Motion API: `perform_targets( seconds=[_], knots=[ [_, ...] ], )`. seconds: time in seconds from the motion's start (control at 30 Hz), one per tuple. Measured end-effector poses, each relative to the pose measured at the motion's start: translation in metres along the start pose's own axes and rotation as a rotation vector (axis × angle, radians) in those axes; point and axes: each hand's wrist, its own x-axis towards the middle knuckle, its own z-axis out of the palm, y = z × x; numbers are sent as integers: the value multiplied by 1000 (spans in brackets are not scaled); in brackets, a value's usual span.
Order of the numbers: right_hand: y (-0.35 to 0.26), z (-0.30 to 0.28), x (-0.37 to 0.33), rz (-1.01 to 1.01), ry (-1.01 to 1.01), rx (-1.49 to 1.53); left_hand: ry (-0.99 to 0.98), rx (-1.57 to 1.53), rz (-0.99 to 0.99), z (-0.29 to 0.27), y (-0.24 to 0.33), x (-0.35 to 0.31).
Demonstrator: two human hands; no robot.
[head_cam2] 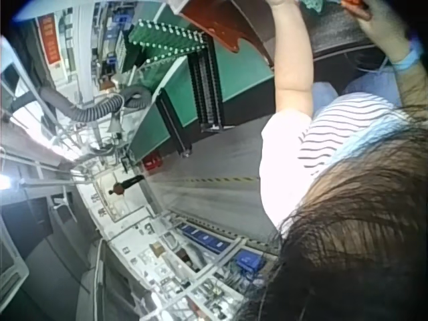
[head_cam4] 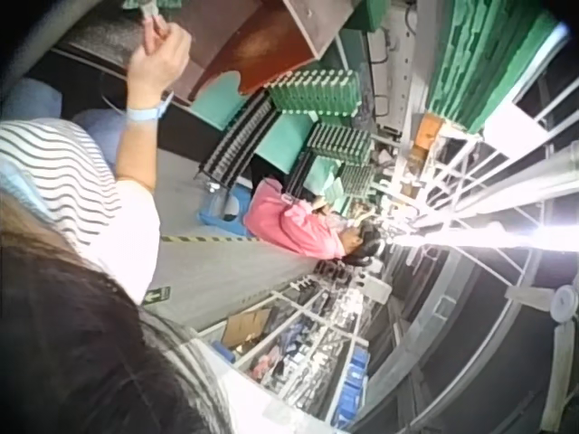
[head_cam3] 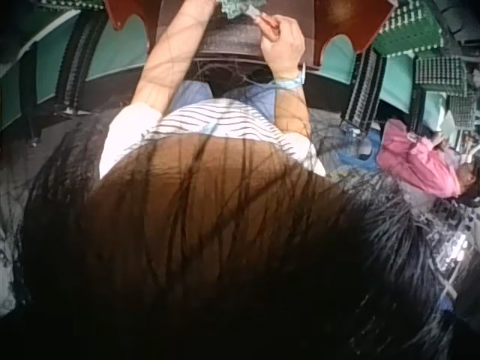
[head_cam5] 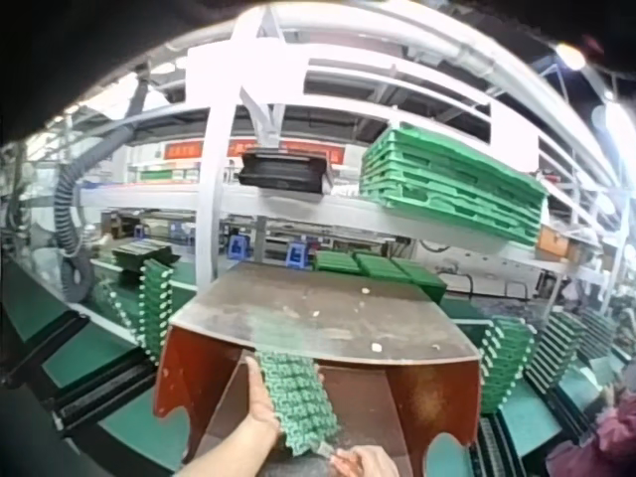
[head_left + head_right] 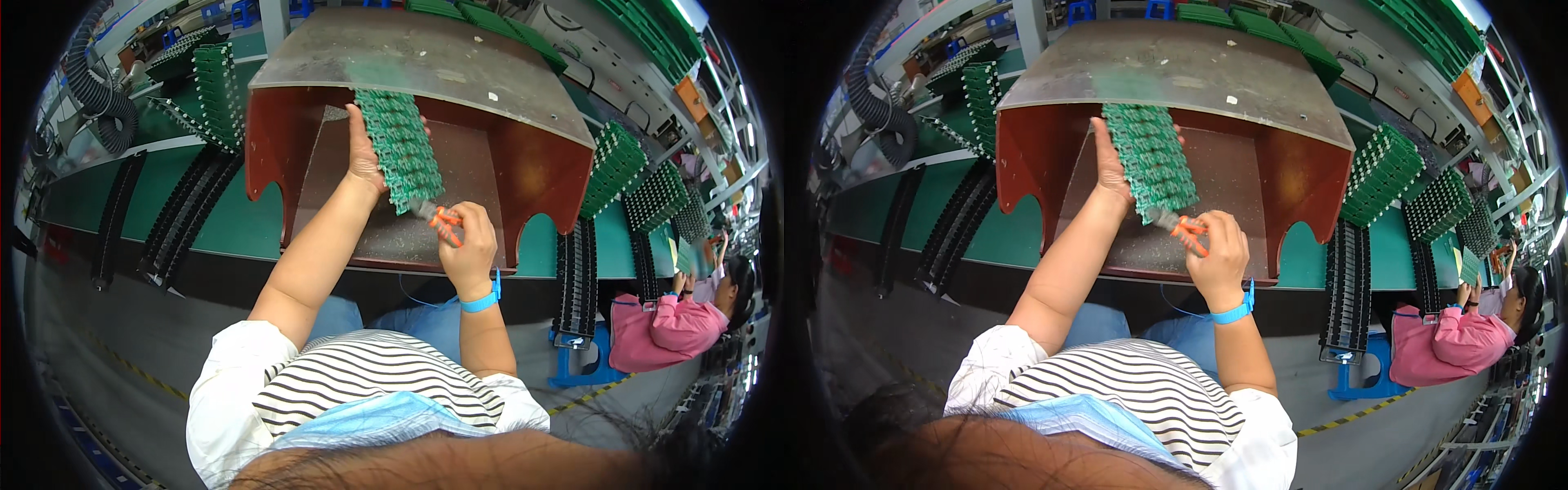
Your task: The person trims edges from circuit boards using pliers, places the finished board onto a stack, and picks up another board to trim.
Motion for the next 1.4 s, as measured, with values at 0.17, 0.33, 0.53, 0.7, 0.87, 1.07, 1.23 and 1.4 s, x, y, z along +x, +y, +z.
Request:
perform_targets(
  seconds=[0.17,0.33,0.53,0.7,0.87,1.07,1.23,1.4],
  knots=[
    [-1,2,-15,153,-187,-124,89,98,219,6,7,0],
    [-10,10,-19,128,-185,-126,2,85,262,8,5,-1],
    [-12,15,-21,157,-185,-117,49,97,279,8,5,-2],
    [-15,15,-19,155,-147,-119,100,148,337,6,3,-3],
    [-14,18,-19,182,-175,-134,122,148,344,5,3,-2],
    [-10,23,-20,192,-174,-99,140,143,375,2,3,-1],
    [-12,21,-18,213,-207,-87,161,153,381,-6,5,1],
    [-11,19,-16,303,-285,-54,175,142,395,-4,4,0]
  ],
)
